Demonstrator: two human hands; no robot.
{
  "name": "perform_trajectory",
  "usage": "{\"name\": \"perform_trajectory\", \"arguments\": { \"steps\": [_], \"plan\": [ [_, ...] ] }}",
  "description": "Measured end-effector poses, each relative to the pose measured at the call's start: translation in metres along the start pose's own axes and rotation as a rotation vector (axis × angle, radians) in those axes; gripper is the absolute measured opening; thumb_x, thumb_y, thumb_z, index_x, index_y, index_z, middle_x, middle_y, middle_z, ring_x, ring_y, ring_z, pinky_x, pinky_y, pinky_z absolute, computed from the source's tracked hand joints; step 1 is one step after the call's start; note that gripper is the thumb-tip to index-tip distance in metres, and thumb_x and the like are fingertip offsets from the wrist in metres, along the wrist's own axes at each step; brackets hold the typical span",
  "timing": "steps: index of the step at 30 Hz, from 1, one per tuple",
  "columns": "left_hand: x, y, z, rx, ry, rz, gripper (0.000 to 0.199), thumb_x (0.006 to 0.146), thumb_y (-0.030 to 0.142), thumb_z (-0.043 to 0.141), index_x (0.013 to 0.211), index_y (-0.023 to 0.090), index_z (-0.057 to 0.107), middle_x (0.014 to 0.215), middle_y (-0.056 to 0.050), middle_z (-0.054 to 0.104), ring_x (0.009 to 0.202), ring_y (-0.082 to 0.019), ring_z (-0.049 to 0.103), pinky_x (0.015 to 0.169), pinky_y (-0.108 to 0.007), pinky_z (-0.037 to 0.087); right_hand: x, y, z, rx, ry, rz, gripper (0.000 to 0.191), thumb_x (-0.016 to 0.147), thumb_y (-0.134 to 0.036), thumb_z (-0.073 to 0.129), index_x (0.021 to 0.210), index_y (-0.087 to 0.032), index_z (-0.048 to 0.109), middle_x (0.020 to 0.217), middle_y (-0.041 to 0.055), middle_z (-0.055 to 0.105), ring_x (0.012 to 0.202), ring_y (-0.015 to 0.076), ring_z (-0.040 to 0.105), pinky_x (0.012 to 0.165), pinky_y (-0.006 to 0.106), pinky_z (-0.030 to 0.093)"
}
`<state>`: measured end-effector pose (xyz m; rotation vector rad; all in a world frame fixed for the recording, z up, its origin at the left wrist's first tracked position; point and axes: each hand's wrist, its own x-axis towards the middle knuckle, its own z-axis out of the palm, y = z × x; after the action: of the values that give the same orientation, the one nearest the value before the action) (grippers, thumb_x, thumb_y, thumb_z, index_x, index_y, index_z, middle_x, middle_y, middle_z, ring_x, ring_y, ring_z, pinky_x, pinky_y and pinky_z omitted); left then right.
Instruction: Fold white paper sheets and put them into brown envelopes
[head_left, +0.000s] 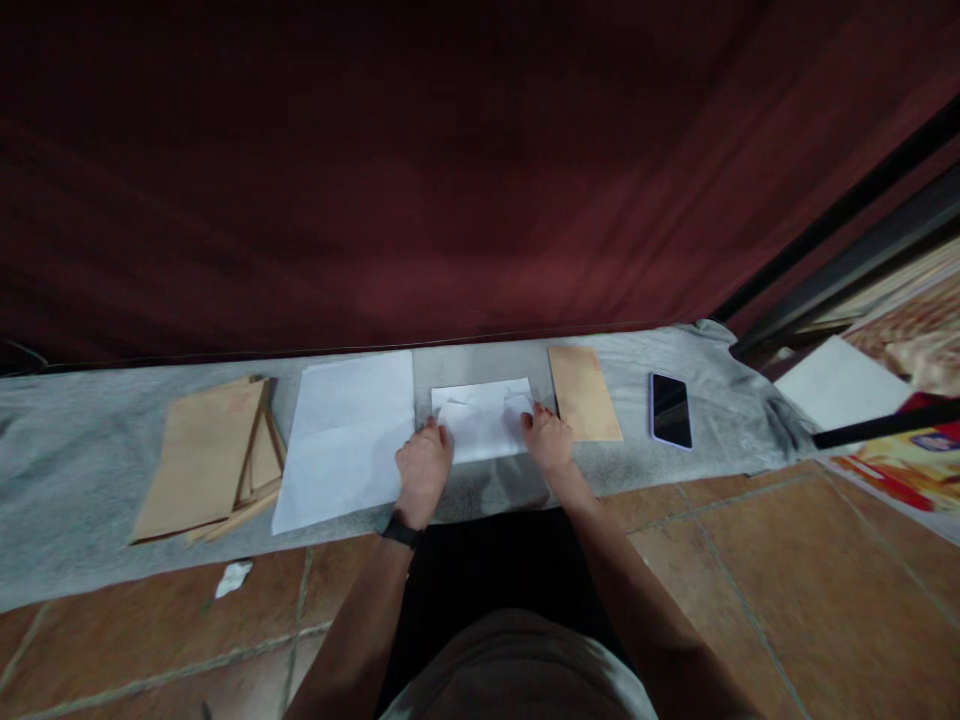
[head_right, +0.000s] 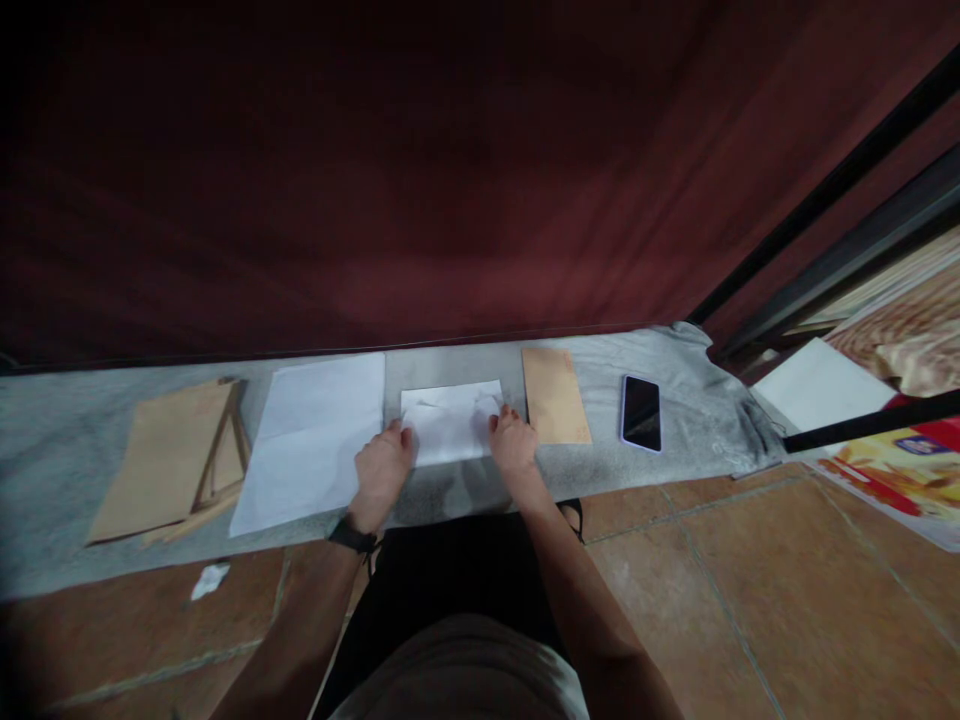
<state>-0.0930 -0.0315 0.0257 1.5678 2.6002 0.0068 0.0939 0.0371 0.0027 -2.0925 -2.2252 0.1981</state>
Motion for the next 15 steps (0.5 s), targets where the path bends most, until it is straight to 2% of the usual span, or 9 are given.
{"name": "perform_trajectory", "arguments": {
  "steps": [8, 15],
  "plan": [
    [0.022, 0.007, 0.004, -0.019, 0.027, -0.048, 0.039, 0.101, 0.032, 0.035, 0.116, 0.011, 0.065, 0.090, -0.018, 0.074, 0.090, -0.031, 0.073, 0.076, -0.038, 0.053, 0.018, -0.003, 0.006, -0.016, 0.016, 0.016, 0.038, 0.104, -0.035, 0.042, 0.124, -0.011, 0.063, 0.105, 0.0182, 0.075, 0.092, 0.0235, 0.074, 0.079, 0.030, 0.052],
    [0.034, 0.010, 0.013, -0.033, 0.080, -0.056, 0.041, 0.102, 0.030, 0.032, 0.120, 0.010, 0.064, 0.087, -0.018, 0.074, 0.090, -0.031, 0.073, 0.075, -0.038, 0.052, 0.033, -0.006, 0.015, -0.030, 0.060, 0.002, 0.043, 0.104, -0.037, 0.040, 0.132, -0.010, 0.057, 0.111, 0.0204, 0.072, 0.089, 0.0263, 0.073, 0.075, 0.033, 0.053]
  ]
}}
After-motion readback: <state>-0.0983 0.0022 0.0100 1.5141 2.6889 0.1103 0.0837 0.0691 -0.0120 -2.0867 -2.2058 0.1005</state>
